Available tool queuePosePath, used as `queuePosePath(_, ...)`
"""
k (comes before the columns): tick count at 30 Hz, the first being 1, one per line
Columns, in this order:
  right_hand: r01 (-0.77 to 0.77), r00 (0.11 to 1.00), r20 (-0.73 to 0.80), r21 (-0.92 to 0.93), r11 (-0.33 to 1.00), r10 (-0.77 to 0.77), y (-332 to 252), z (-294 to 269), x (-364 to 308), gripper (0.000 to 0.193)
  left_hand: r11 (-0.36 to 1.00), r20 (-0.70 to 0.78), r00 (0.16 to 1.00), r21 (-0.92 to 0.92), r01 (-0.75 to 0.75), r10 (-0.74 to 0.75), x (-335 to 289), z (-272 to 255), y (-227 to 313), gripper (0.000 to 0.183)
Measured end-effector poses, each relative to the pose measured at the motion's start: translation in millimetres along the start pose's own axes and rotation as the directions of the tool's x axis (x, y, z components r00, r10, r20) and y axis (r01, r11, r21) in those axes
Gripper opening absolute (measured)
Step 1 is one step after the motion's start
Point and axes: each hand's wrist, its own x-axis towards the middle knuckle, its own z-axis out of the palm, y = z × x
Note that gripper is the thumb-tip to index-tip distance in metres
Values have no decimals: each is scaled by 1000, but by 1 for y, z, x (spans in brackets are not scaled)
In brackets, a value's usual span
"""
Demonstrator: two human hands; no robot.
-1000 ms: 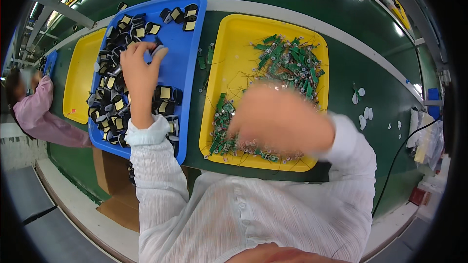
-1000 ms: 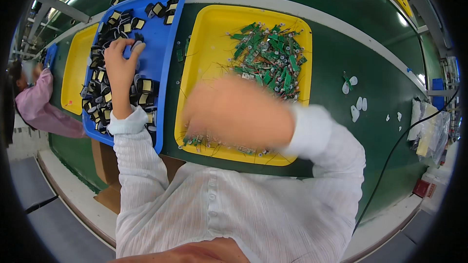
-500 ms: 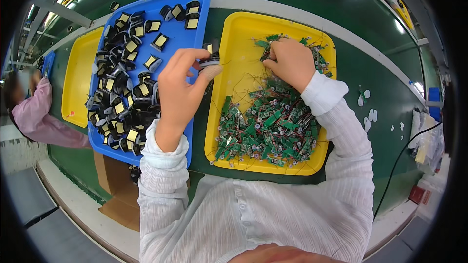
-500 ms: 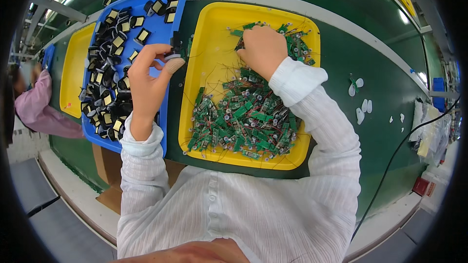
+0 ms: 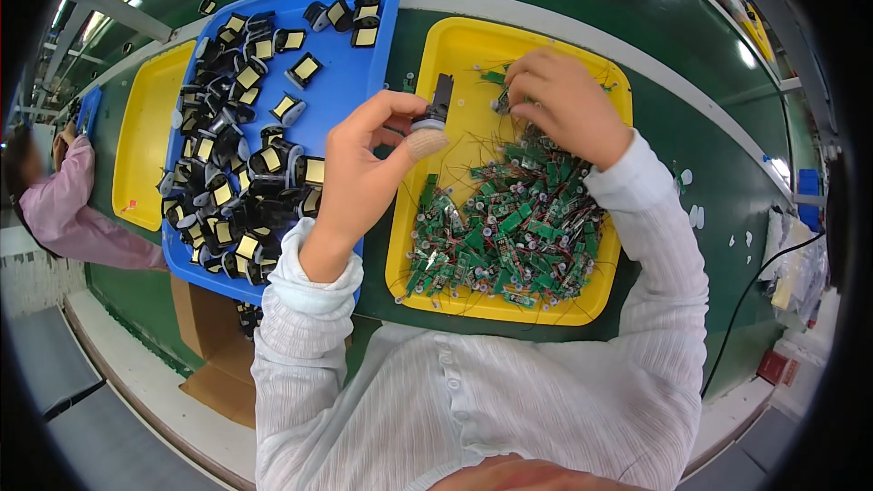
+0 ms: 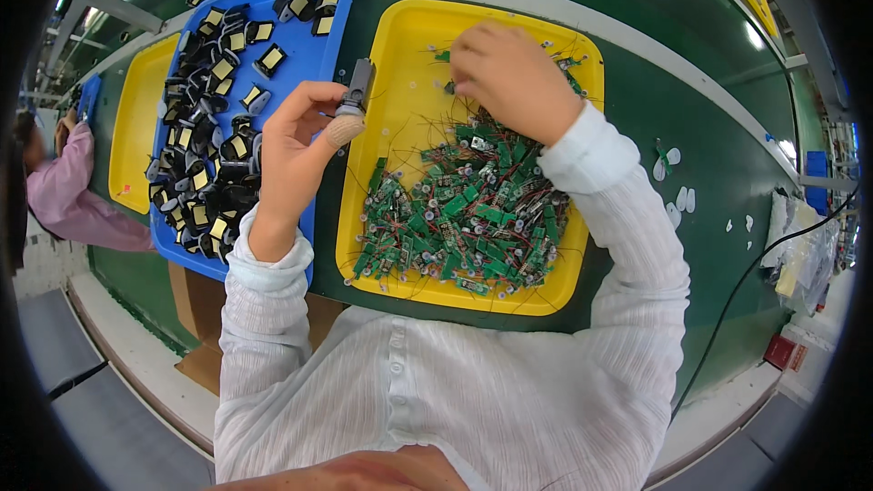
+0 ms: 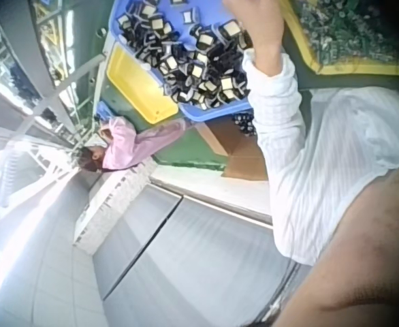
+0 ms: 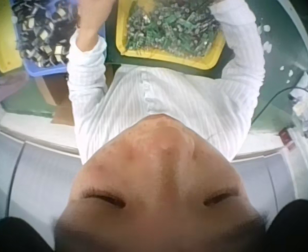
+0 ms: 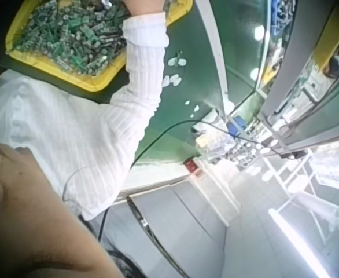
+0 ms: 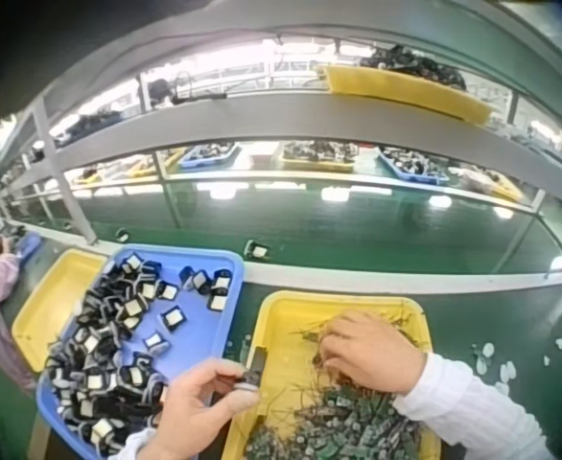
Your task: The person repeatedly picks small black plastic housings from a blue tray and green circuit boards from a yellow tray, then inserts the boards into the housings. The assembled units are placed back into the blue tray.
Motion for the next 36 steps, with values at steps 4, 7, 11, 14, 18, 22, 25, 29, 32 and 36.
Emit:
queuePosePath(4,-287,911,176,920,268,373,-48,-16,-6,15,975,93,993,-202,91,-74,-3,6,4,22)
queuePosePath(7,-221,922,187,973,65,340,-80,-10,-8,17,927,217,968,-322,194,-128,-11,14,4,25)
queuePosePath(11,-170,867,113,982,76,485,-95,5,-12,14,891,267,957,-398,216,-113,-13,19,10,32)
queuePosePath(14,-152,878,-56,909,388,475,-95,10,-15,15,920,239,963,-336,202,-124,-12,19,9,30)
queuePosePath(18,-103,885,-330,550,829,329,-92,8,-16,19,926,178,976,-331,182,-128,-13,20,11,27)
queuePosePath(22,-107,874,-419,330,938,247,-92,4,-16,19,951,134,988,-289,109,-73,-12,19,7,28)
queuePosePath(25,-153,874,-365,419,895,320,-90,7,-21,15,969,93,995,-240,63,-42,-12,22,7,29)
queuePosePath(29,-176,853,-381,436,883,358,-92,7,-22,12,980,89,996,-197,25,-8,-12,23,6,31)
queuePosePath(32,-173,852,-394,411,895,345,-92,7,-21,11,984,95,995,-176,-6,23,-13,23,6,31)
queuePosePath(36,-168,872,-400,295,941,281,-94,4,-20,13,987,104,993,-158,-44,61,-13,25,7,31)
